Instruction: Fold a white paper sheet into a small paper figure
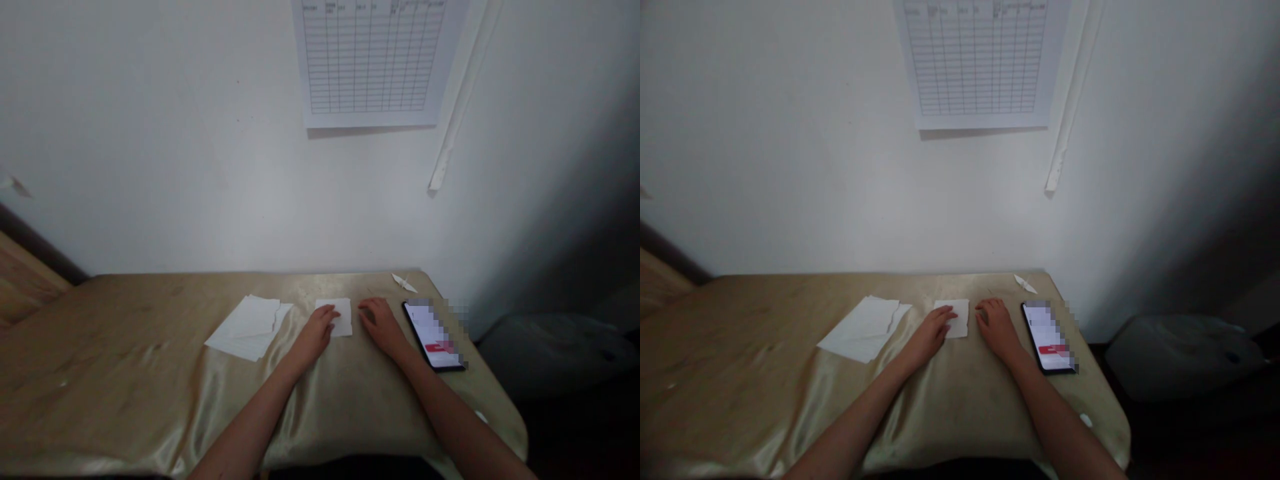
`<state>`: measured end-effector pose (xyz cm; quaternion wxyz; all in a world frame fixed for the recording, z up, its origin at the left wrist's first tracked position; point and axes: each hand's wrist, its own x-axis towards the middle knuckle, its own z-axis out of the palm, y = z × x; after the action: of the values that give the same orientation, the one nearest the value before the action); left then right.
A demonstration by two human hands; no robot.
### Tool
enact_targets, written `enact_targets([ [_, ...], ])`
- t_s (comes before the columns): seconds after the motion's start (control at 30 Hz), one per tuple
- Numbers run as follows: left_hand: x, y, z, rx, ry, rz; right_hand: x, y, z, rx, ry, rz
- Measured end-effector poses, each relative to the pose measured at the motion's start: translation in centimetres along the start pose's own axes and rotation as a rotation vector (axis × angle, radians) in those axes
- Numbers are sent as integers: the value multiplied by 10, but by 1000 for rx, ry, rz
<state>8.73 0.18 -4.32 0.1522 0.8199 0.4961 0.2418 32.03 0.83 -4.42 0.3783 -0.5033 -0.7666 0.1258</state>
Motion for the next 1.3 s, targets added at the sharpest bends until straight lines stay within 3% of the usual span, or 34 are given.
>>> enact_targets([
  [0.17,-2,5,-10,178,-85,-71,-2,-8,1,35,-56,-70],
  [0.43,-6,18,-15,106,-150,-18,-8,-11,6,-46,-208,-75],
  [1.0,-10,23,-31,87,-275,33,-1,14,-3,8,-226,-32],
  [1.3,-9,23,-37,2,-217,11,2,9,-16,128,-200,-46],
])
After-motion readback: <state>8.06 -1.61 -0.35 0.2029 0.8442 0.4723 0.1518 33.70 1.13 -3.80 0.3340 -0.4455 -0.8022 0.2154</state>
